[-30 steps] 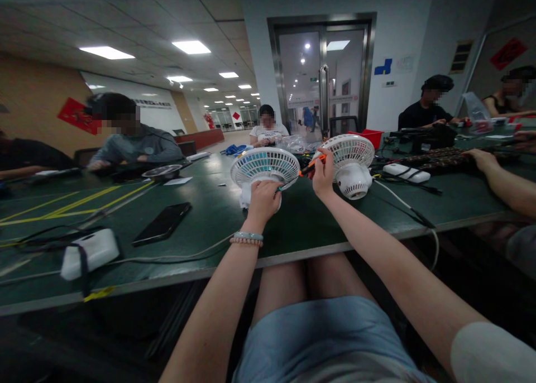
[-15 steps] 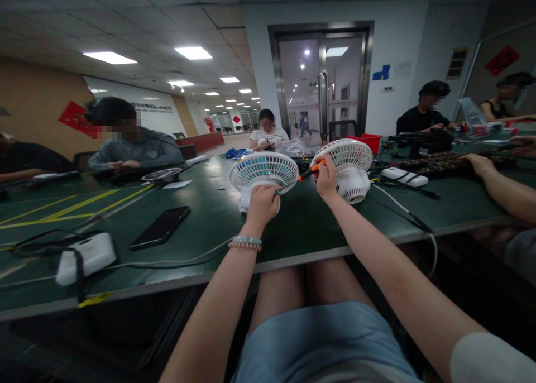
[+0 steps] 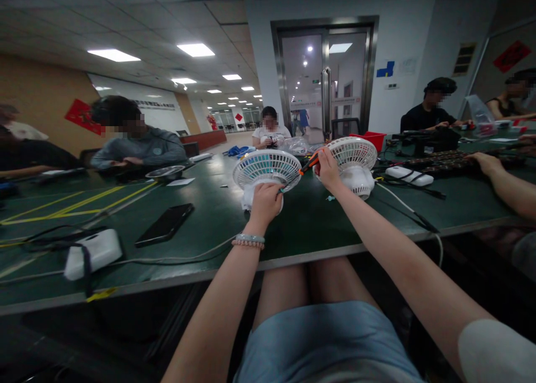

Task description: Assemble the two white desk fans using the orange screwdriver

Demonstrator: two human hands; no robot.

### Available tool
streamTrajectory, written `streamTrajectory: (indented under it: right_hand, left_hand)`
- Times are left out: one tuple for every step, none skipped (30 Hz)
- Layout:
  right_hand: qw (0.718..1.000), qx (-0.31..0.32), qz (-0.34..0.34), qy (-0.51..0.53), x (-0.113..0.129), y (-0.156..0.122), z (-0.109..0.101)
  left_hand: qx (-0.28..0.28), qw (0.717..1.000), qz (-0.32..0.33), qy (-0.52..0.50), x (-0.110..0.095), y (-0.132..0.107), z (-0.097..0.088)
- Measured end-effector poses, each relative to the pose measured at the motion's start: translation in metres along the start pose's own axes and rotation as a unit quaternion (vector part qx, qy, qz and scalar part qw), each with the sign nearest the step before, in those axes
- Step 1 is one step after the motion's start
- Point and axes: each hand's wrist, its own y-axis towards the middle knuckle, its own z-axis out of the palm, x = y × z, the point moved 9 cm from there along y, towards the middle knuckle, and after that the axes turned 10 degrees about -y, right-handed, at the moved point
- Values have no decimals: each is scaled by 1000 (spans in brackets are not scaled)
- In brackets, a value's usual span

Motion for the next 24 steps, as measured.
streamTrajectory:
  right_hand:
    - [999, 18, 9, 26, -4, 1, 3]
    - [998, 35, 20, 52, -8, 1, 5]
    - [995, 50, 31, 75, -11, 1, 7]
    - [993, 62, 40, 93, -13, 0, 7]
    - [990, 71, 52, 110, -15, -1, 6]
    - [987, 81, 64, 125, -17, -3, 5]
    - [983, 94, 77, 139, -18, -5, 4]
    - [979, 108, 86, 150, -18, -7, 4]
    - [976, 120, 90, 156, -17, -8, 3]
    - [975, 129, 90, 158, -16, -9, 2]
    - [975, 134, 88, 156, -15, -9, 0]
    - [975, 135, 86, 152, -14, -9, -2]
    - [976, 135, 83, 148, -14, -9, -3]
    - [977, 135, 82, 141, -14, -9, -4]
    - [978, 138, 82, 131, -15, -9, -5]
    - [980, 140, 83, 117, -16, -10, -5]
    - [981, 141, 85, 101, -17, -10, -5]
    - [983, 139, 87, 87, -19, -11, -6]
    - [984, 136, 90, 79, -21, -12, -6]
    - [984, 131, 95, 79, -23, -13, -6]
    - [983, 128, 101, 90, -25, -14, -5]
    - [980, 125, 110, 107, -28, -16, -4]
    - [977, 122, 120, 126, -31, -17, -3]
    - [973, 121, 131, 145, -34, -17, -1]
  left_hand:
    - [0, 1000, 2, 1, 0, 0, 0]
    - [0, 1000, 4, 2, 0, 0, 0]
    - [-2, 1000, 5, 2, -1, 0, 0]
    - [-3, 1000, 5, 3, -1, 0, -1]
    - [-4, 1000, 4, 3, -1, -1, -1]
    - [-5, 1000, 1, 3, -1, 0, -1]
    - [-4, 1000, -2, 2, -1, 0, -1]
    - [-1, 1000, -5, 1, -2, 0, -1]
    - [1, 1000, -9, 0, -2, 0, -1]
    - [2, 1000, -11, -1, -2, 0, -1]
    - [2, 1000, -13, -1, -2, 0, -1]
    - [2, 1000, -14, 0, -2, 0, -1]
    - [1, 1000, -14, 1, -2, 0, -1]
    - [-1, 1000, -13, 2, -2, 0, -1]
    - [-3, 1000, -10, 3, -2, 0, -1]
    - [-4, 1000, -7, 4, -2, 0, -1]
    - [-6, 1000, -3, 6, -1, 0, -1]
    - [-7, 1000, 0, 6, -1, 1, -1]
    - [-8, 1000, 2, 6, 0, 1, -1]
    - [-8, 1000, 3, 4, 0, 1, 0]
    - [-9, 1000, 5, 2, 1, 1, 0]
    - [-10, 1000, 6, 0, 1, 1, 0]
    - [-12, 1000, 8, -2, 1, 1, 0]
    - [-14, 1000, 10, -3, 0, 1, -1]
